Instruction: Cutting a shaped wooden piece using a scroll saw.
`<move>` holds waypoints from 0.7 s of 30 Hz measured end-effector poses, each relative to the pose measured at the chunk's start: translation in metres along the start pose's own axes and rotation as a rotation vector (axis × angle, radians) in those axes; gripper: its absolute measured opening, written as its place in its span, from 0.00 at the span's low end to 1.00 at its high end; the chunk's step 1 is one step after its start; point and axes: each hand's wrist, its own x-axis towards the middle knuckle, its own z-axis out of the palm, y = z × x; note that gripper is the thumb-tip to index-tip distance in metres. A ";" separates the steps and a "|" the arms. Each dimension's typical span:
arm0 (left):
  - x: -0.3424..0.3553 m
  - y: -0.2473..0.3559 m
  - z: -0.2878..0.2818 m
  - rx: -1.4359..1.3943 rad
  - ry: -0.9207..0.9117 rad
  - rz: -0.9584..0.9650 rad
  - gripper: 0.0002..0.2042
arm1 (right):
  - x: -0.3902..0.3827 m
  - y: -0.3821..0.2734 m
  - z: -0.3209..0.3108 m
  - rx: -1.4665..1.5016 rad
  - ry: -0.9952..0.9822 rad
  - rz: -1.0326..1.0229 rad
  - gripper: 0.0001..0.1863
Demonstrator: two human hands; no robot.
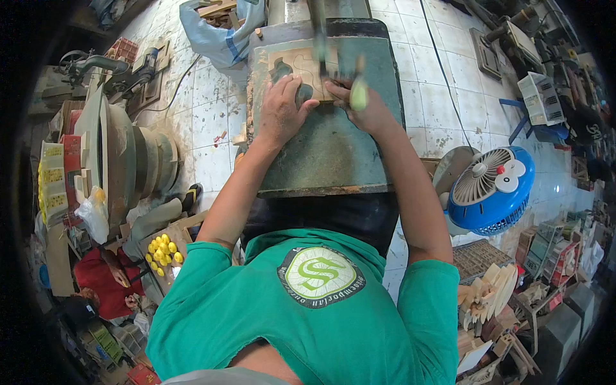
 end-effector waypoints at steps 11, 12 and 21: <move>-0.001 -0.001 0.000 0.003 0.017 0.020 0.33 | 0.000 0.004 -0.001 -0.029 -0.058 0.017 0.30; -0.001 -0.001 -0.001 0.010 0.018 0.018 0.33 | 0.001 0.007 0.001 0.033 -0.027 -0.043 0.31; -0.001 0.002 0.000 0.007 0.015 0.023 0.33 | -0.002 0.008 -0.001 0.272 -0.069 0.063 0.34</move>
